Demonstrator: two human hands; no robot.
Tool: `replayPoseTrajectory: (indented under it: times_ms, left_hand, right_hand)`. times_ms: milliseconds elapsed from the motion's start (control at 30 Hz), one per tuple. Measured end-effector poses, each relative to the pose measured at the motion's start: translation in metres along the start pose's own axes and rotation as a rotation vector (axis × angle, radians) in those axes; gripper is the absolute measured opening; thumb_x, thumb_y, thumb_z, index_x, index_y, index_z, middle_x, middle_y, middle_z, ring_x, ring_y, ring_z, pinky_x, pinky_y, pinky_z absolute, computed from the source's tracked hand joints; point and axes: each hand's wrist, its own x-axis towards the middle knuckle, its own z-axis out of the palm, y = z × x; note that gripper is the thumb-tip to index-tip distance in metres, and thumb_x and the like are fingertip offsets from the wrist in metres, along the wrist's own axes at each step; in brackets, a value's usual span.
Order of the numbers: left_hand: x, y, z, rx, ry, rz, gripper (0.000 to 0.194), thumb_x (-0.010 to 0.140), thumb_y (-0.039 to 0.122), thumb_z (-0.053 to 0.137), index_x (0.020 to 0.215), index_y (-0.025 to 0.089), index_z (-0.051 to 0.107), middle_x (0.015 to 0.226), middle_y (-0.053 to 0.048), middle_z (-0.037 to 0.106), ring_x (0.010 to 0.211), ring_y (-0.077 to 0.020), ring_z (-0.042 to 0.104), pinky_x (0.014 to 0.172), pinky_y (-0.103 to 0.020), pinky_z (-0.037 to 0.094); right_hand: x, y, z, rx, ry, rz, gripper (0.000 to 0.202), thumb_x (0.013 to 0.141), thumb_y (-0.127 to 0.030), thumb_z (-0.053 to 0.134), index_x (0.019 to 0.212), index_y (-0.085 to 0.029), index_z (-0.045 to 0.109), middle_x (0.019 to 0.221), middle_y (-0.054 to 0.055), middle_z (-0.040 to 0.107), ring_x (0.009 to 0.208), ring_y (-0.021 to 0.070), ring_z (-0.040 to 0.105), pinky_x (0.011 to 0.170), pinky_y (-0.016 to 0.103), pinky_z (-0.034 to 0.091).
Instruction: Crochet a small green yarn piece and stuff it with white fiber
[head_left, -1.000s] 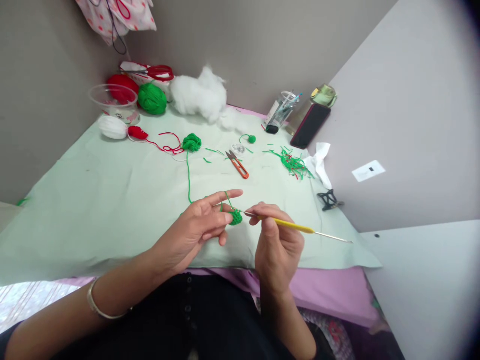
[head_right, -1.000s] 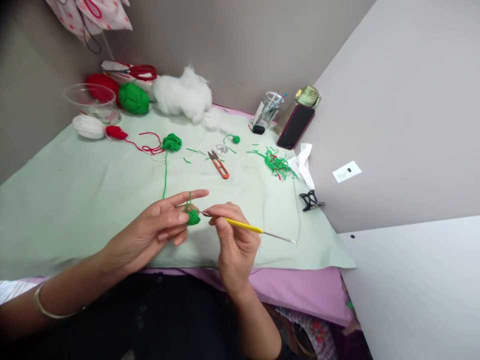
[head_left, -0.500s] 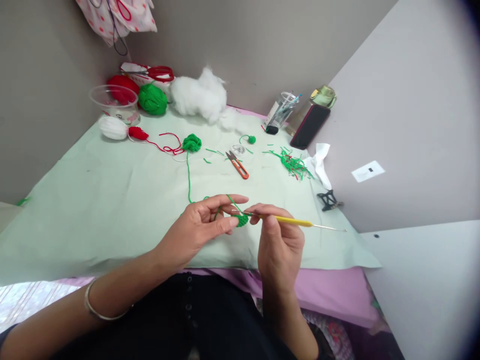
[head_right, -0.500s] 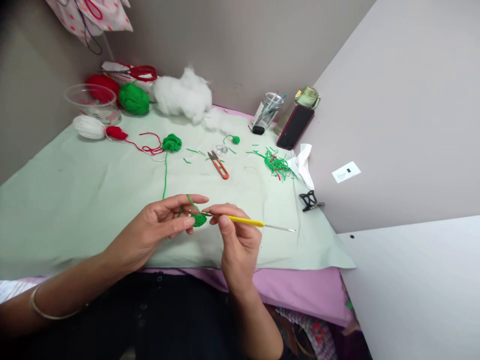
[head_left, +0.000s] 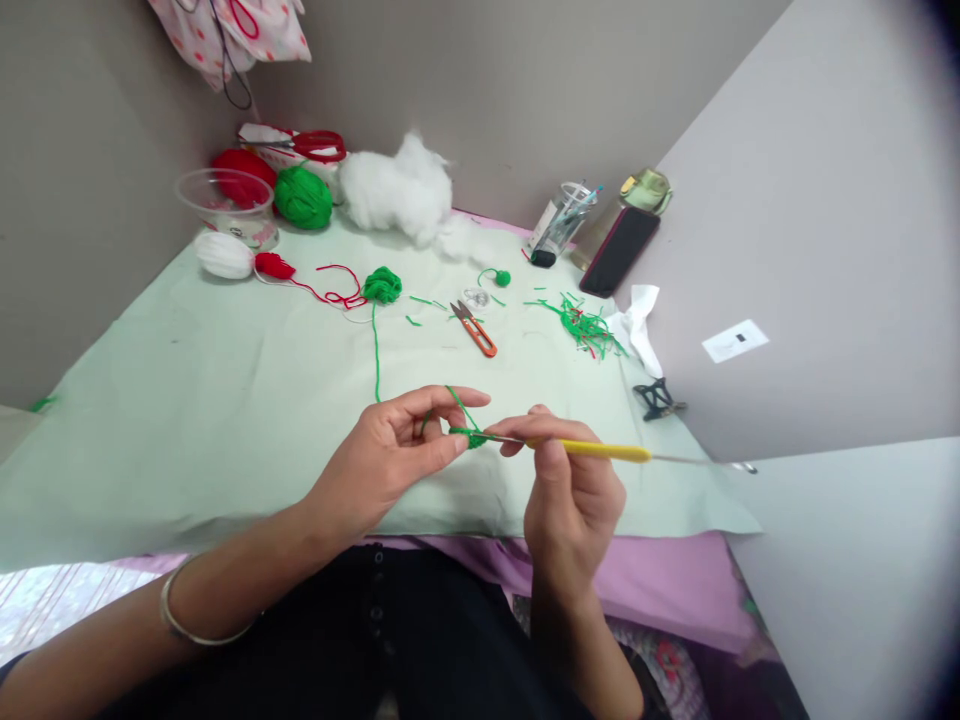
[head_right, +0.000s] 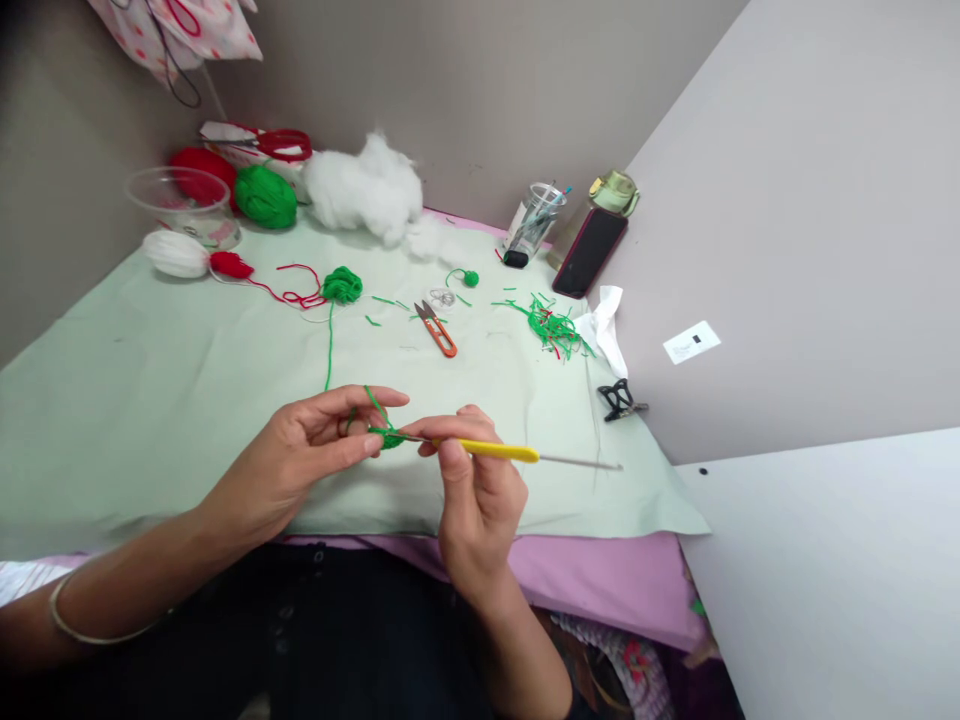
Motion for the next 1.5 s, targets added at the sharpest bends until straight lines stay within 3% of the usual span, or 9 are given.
replayPoseTrajectory:
  times_ms: [267,467,567,633,833,1133,1233,1367,1500]
  left_hand:
    - [-0.004,0.000,0.007,0.127,0.093,0.120,0.025,0.087,0.021,0.078,0.110,0.028,0.083,0.083,0.002,0.061,0.073,-0.0123,0.048,0.076,-0.026,0.042]
    - [-0.002,0.000,0.012,-0.254,-0.017,-0.114,0.042,0.085,0.028,0.085,0.126,0.027,0.077,0.078,0.006,0.059,0.061,-0.0060,0.042,0.071,-0.022,0.044]
    - [0.003,0.002,0.008,-0.456,-0.103,-0.264,0.033,0.088,0.028,0.083,0.120,0.021,0.079,0.065,0.011,0.047,0.048,-0.0018,0.018,0.068,-0.020,0.045]
    - [0.005,0.003,0.005,-0.483,-0.096,-0.248,0.032,0.088,0.025,0.083,0.120,0.021,0.080,0.069,0.010,0.050,0.048,-0.0008,0.014,0.067,-0.020,0.045]
    - [0.004,0.005,0.003,-0.364,-0.091,-0.168,0.035,0.085,0.026,0.085,0.119,0.026,0.082,0.083,0.004,0.056,0.065,-0.0053,0.046,0.062,-0.019,0.038]
    - [0.002,0.009,0.000,-0.278,-0.037,-0.116,0.031,0.085,0.029,0.084,0.116,0.029,0.084,0.086,0.002,0.060,0.072,-0.0084,0.049,0.067,-0.022,0.040]
    - [0.000,0.010,0.003,-0.242,-0.075,-0.055,0.030,0.086,0.028,0.083,0.116,0.030,0.084,0.089,0.000,0.063,0.075,-0.0104,0.050,0.070,-0.023,0.042]
    - [-0.002,0.012,0.009,-0.211,-0.023,-0.003,0.032,0.083,0.031,0.088,0.115,0.030,0.084,0.089,0.000,0.068,0.083,-0.0125,0.055,0.077,-0.023,0.045]
    - [-0.002,0.018,0.014,-0.311,0.063,-0.018,0.046,0.079,0.031,0.090,0.124,0.028,0.080,0.088,0.001,0.068,0.079,-0.0110,0.056,0.080,-0.023,0.046]
  right_hand:
    - [-0.006,0.003,0.002,-0.375,-0.041,-0.386,0.021,0.103,-0.015,0.048,0.110,-0.025,0.065,0.097,0.000,0.082,0.077,0.0156,0.074,0.103,0.047,0.043]
    - [-0.011,0.019,0.007,-0.559,0.032,-0.587,0.028,0.097,-0.015,0.062,0.118,-0.030,0.071,0.105,0.003,0.081,0.086,0.0189,0.073,0.095,0.044,0.047]
    - [-0.009,0.018,0.007,-0.393,0.051,-0.456,0.028,0.099,-0.015,0.058,0.116,-0.029,0.073,0.102,0.003,0.081,0.087,0.0201,0.071,0.095,0.045,0.048]
    - [-0.005,0.014,0.007,-0.163,0.087,-0.262,0.025,0.102,-0.016,0.053,0.110,-0.028,0.074,0.093,0.002,0.079,0.080,0.0184,0.069,0.095,0.045,0.049]
    - [0.001,0.006,0.015,0.125,0.069,-0.027,0.022,0.103,-0.022,0.055,0.099,-0.027,0.076,0.089,0.000,0.077,0.079,0.0170,0.066,0.085,0.038,0.051]
    - [0.001,0.002,0.009,0.290,0.113,0.074,0.021,0.104,-0.023,0.058,0.099,-0.029,0.077,0.087,-0.003,0.075,0.074,0.0133,0.061,0.096,0.037,0.049]
    - [0.004,-0.001,0.012,0.277,0.045,0.062,0.021,0.104,-0.023,0.057,0.102,-0.029,0.078,0.095,0.000,0.077,0.087,0.0161,0.067,0.082,0.034,0.051]
    - [0.007,-0.003,0.019,0.102,-0.001,-0.029,0.024,0.103,-0.016,0.057,0.108,-0.029,0.077,0.098,0.000,0.080,0.086,0.0161,0.070,0.094,0.039,0.051]
    - [0.007,-0.001,0.024,-0.201,0.039,-0.344,0.034,0.096,-0.007,0.063,0.117,-0.032,0.075,0.103,0.002,0.079,0.089,0.0169,0.072,0.099,0.044,0.046]
